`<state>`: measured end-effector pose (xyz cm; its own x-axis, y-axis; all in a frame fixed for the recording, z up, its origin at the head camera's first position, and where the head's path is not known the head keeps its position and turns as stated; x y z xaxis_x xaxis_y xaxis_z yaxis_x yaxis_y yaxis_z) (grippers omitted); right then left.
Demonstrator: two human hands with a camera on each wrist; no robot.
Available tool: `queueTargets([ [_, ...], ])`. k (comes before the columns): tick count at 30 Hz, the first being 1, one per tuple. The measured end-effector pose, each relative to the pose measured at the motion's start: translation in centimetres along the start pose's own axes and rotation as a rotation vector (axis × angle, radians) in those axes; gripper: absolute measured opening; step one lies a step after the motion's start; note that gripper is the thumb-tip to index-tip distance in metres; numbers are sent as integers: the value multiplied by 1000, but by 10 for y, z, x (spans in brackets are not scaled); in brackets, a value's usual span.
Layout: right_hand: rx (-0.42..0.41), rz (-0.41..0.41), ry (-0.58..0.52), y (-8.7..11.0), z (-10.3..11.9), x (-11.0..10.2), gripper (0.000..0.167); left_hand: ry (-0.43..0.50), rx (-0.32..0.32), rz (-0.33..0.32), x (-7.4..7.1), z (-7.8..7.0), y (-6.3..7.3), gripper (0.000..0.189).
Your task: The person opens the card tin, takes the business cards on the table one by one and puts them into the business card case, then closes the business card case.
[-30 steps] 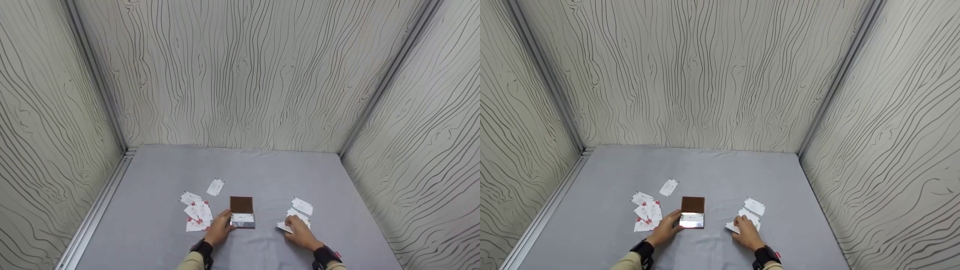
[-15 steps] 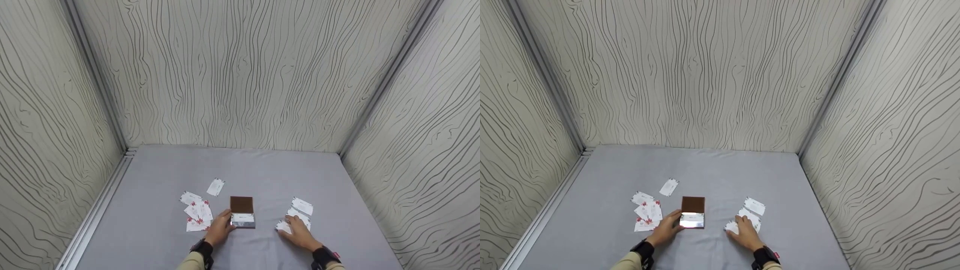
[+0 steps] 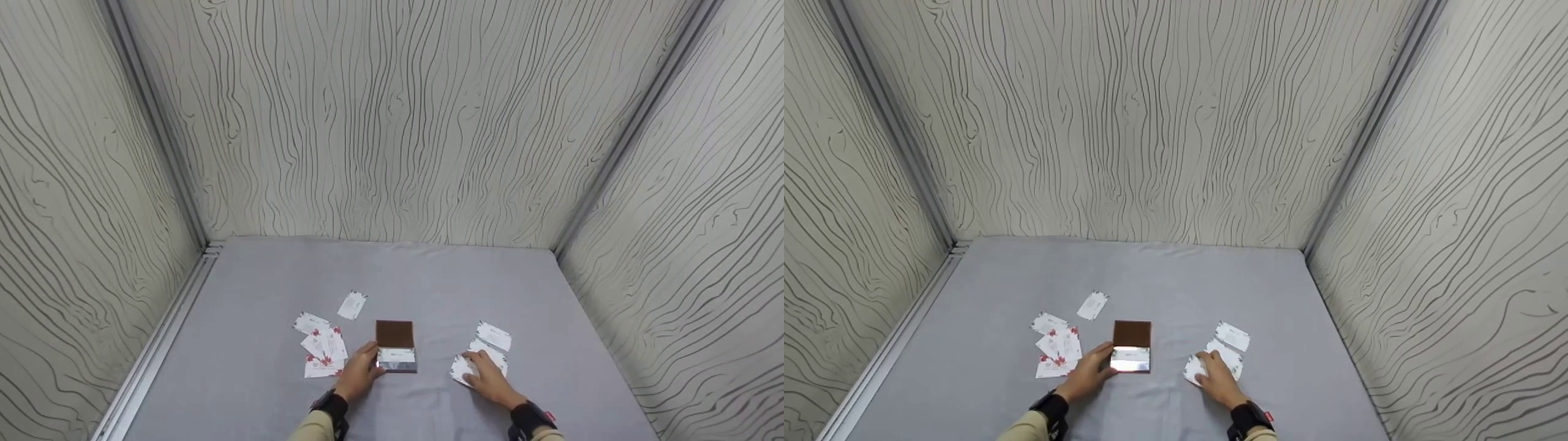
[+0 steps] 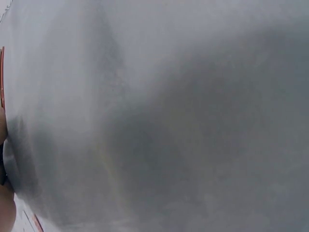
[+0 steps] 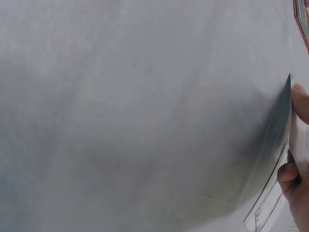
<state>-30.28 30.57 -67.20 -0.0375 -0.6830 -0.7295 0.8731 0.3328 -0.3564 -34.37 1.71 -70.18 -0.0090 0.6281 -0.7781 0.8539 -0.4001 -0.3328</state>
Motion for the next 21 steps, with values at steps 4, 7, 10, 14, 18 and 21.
queueTargets([
  [4, -79, -93, 33, -5, 11, -6, 32, -1, 1, 2, -1, 0, 0, 50],
  [7, -80, -129, 35, -9, 14, -8, 33, 2, 6, 1, -2, -1, 1, 49],
  [10, -91, -153, 49, -12, 15, -10, 34, -2, 12, -3, -3, -2, 1, 49],
  [14, -99, -156, 67, -16, 15, -8, 34, -12, 35, -10, -4, -4, 2, 47],
  [18, -76, -157, 36, -19, 16, -6, 31, -18, 36, -6, -5, -6, 1, 46],
  [21, -43, -144, 3, -23, 17, -1, 23, -11, 22, -2, -6, -6, 1, 47],
])
Point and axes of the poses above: each hand's wrist, its own y-axis away from the middle knuckle, its own x-axis out of the palm, z = x × y, the point moved 7 cm from there along -y, towards the middle knuckle, and after that the axes turned 8 degrees about -y, right-handed, at the moved point
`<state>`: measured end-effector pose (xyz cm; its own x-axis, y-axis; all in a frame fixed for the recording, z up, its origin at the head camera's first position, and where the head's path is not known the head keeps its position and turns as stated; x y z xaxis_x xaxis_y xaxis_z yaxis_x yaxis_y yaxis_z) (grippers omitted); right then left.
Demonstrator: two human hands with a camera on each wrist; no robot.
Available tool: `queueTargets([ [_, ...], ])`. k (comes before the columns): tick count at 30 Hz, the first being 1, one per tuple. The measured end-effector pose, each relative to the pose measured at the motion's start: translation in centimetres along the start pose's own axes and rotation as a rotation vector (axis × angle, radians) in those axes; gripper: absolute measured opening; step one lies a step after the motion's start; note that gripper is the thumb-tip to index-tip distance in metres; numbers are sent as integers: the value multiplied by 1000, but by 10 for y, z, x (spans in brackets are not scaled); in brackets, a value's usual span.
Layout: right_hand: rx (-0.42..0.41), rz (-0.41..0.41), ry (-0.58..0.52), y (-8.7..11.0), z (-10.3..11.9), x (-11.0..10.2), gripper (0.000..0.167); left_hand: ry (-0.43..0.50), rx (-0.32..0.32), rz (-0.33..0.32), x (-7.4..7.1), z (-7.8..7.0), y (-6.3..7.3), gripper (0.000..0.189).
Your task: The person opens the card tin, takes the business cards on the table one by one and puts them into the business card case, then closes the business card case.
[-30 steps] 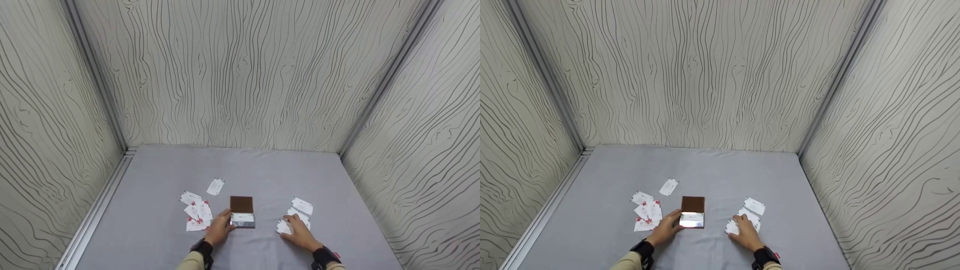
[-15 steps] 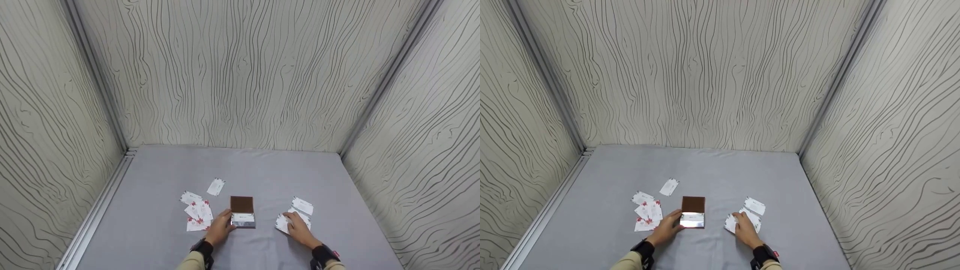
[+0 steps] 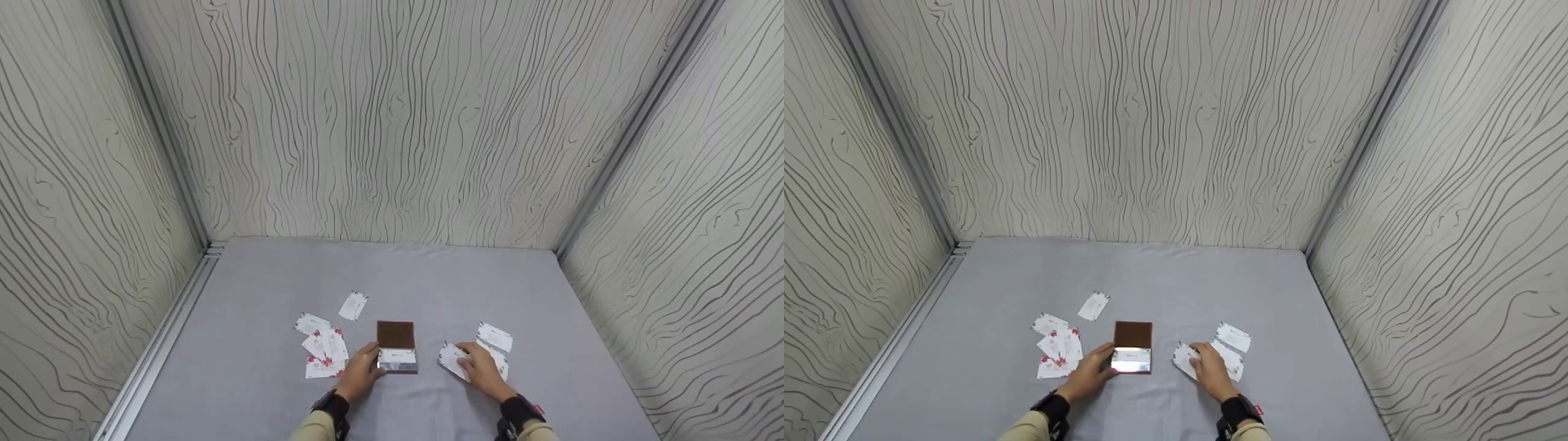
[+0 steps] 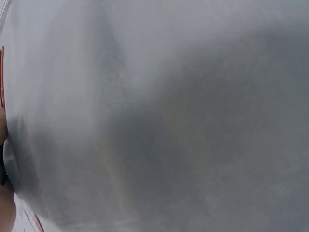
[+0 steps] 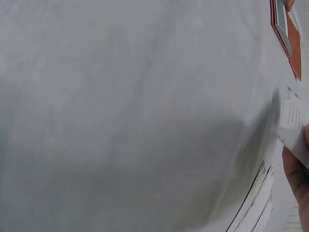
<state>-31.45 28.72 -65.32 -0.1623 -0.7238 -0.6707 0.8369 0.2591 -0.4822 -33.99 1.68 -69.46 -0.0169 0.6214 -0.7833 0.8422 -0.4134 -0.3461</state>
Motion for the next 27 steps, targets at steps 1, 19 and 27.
queueTargets([
  [1, 15, 9, -8, -2, 0, 2, 21, 2, -1, -2, 0, 0, 0, 47],
  [19, -28, -26, -56, -32, 17, 27, 25, 11, 0, -4, -3, -3, 0, 48],
  [27, -11, 17, -82, -43, 27, 37, 32, 5, 9, -14, -7, -7, 1, 48],
])
Point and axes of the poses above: each hand's wrist, its own y-axis away from the middle knuckle, its own x-axis out of the palm, z = x × y, the point moved 7 cm from there along -y, towards the middle knuckle, and after that the axes turned 8 degrees about -y, right-handed, at the moved point
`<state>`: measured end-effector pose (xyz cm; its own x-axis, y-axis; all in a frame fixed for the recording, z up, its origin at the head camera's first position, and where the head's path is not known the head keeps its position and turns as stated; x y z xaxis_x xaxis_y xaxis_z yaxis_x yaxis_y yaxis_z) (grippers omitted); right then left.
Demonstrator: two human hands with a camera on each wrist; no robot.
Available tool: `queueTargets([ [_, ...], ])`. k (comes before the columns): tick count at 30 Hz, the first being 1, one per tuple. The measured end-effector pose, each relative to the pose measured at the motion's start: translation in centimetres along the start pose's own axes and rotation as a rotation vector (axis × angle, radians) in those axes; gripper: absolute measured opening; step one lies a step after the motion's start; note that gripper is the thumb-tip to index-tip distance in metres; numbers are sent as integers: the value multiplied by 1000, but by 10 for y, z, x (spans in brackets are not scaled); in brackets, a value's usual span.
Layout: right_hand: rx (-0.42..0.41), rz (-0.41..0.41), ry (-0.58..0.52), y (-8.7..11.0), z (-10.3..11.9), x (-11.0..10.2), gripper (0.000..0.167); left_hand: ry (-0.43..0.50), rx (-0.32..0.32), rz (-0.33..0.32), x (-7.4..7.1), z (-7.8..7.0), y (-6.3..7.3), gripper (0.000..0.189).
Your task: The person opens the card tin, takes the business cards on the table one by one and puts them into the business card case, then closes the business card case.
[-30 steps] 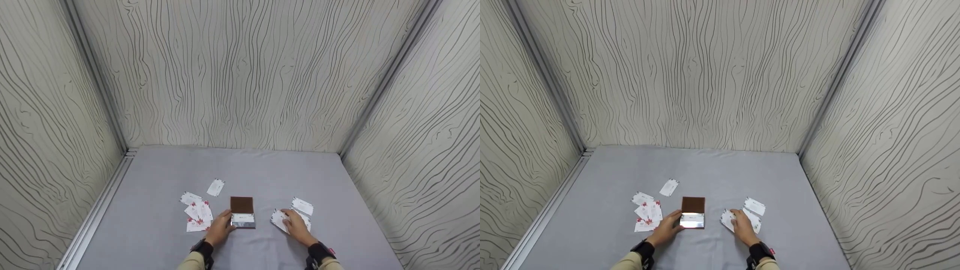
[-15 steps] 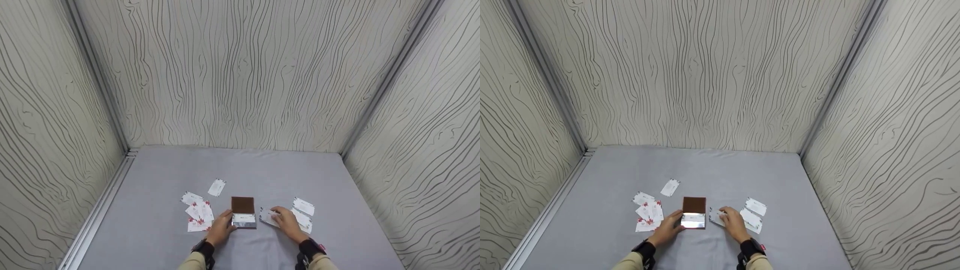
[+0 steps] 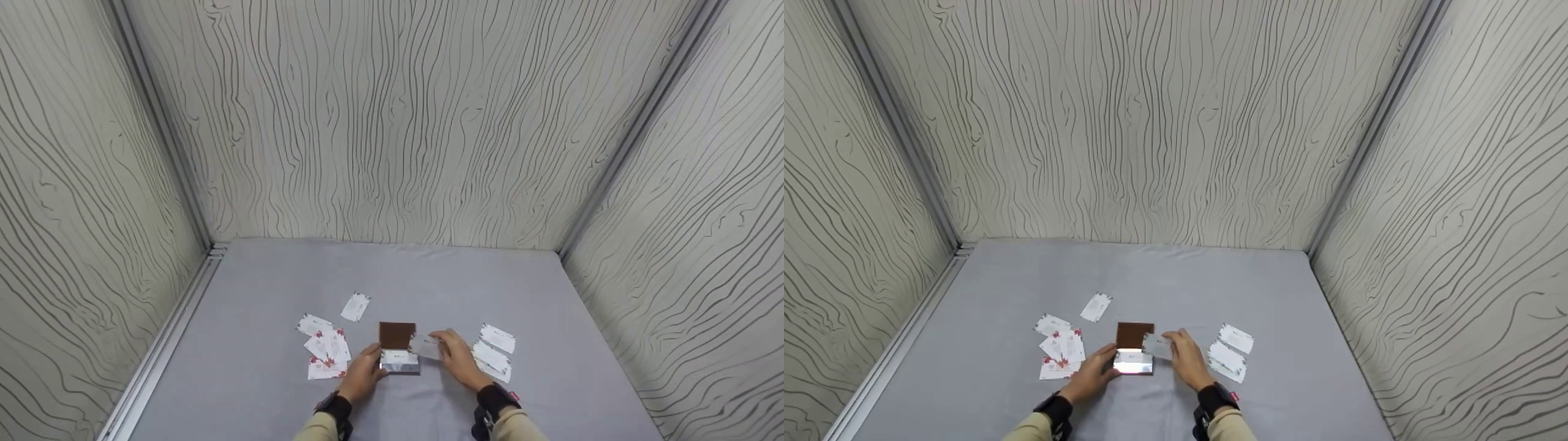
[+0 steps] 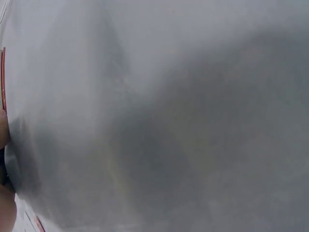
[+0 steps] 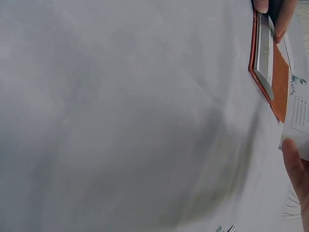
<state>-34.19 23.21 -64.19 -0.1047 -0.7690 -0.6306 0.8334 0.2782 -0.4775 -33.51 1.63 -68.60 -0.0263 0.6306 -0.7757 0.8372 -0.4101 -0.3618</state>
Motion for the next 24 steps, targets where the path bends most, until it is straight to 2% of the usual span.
queueTargets([
  [6, 37, 19, -11, -4, 4, 10, 30, 1, -2, -4, 0, 0, 0, 48],
  [12, 23, 11, -12, -9, 9, 19, 27, -9, -16, 4, 3, 5, 0, 48],
  [24, -25, 17, -27, -12, 17, 28, 31, 6, 24, -26, 1, 1, 1, 45],
])
Point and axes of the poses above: each hand's wrist, its own y-axis away from the middle knuckle, its own x-axis out of the palm, z = x × y, the point moved 7 cm from there along -y, towards the middle knuckle, and after that the axes turned 8 degrees about -y, right-handed, at the moved point
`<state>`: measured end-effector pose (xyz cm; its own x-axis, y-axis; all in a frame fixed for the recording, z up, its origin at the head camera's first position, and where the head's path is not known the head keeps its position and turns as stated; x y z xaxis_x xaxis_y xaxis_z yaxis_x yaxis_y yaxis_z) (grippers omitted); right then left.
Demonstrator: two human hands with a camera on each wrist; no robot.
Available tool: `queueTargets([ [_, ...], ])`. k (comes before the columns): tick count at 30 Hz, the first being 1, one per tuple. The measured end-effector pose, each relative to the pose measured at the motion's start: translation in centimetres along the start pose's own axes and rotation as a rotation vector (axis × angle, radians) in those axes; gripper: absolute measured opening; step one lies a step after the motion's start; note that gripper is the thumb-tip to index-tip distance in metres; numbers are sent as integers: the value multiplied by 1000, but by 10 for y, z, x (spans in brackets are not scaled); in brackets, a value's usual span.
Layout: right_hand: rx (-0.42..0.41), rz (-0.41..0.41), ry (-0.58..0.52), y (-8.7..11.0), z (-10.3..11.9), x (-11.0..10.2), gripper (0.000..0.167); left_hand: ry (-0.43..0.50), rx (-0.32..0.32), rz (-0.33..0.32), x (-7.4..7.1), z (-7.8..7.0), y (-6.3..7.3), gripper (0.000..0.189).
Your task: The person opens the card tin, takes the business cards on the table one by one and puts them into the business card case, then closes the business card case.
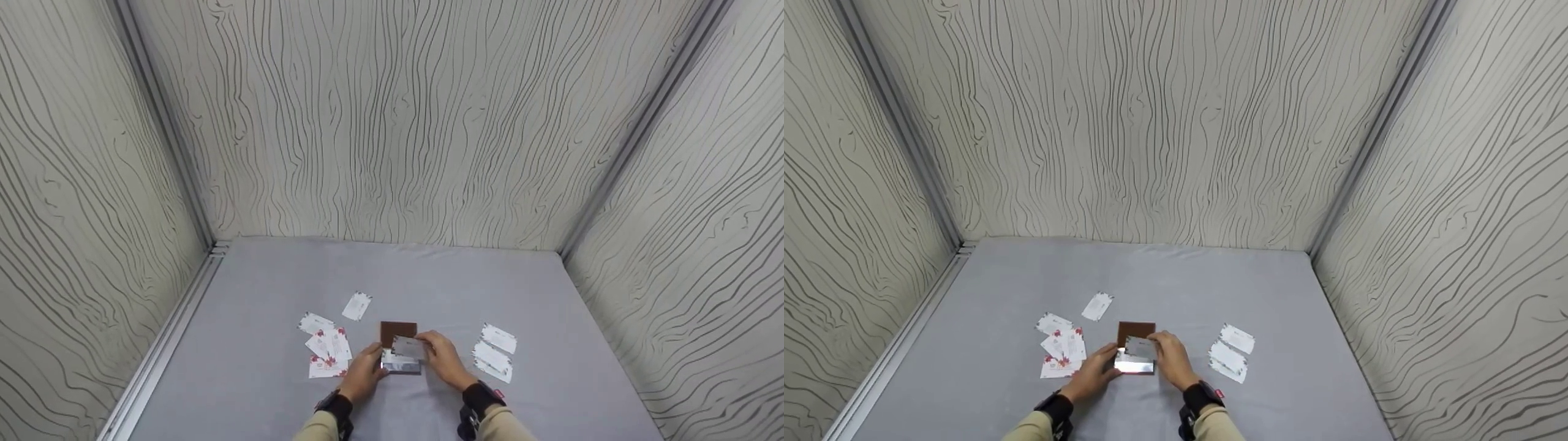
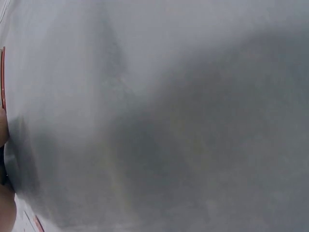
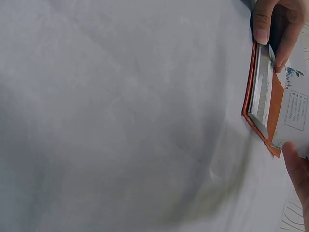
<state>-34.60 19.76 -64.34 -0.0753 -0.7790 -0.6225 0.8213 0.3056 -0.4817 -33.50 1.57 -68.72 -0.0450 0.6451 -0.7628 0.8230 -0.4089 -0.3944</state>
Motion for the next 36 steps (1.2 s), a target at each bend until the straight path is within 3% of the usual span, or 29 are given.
queueTargets([
  [14, 115, 72, -85, -4, 1, 14, 28, 20, -19, 24, 1, 1, -1, 47],
  [27, 95, 92, -88, -3, 1, 20, 31, 28, -69, 52, 8, 9, 0, 48],
  [36, 89, 94, -36, -1, -3, 21, 32, -15, 13, 8, 3, 4, 0, 46],
])
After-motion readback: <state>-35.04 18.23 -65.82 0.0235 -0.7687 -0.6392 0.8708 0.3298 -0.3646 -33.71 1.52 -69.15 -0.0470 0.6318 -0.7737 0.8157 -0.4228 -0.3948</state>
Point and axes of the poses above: each hand's wrist, its own y-axis away from the middle knuckle, its own x-axis out of the palm, z = x × y, the point moved 7 cm from there along -y, towards the middle knuckle, and after that the axes turned 8 degrees about -y, right-handed, at the moved point
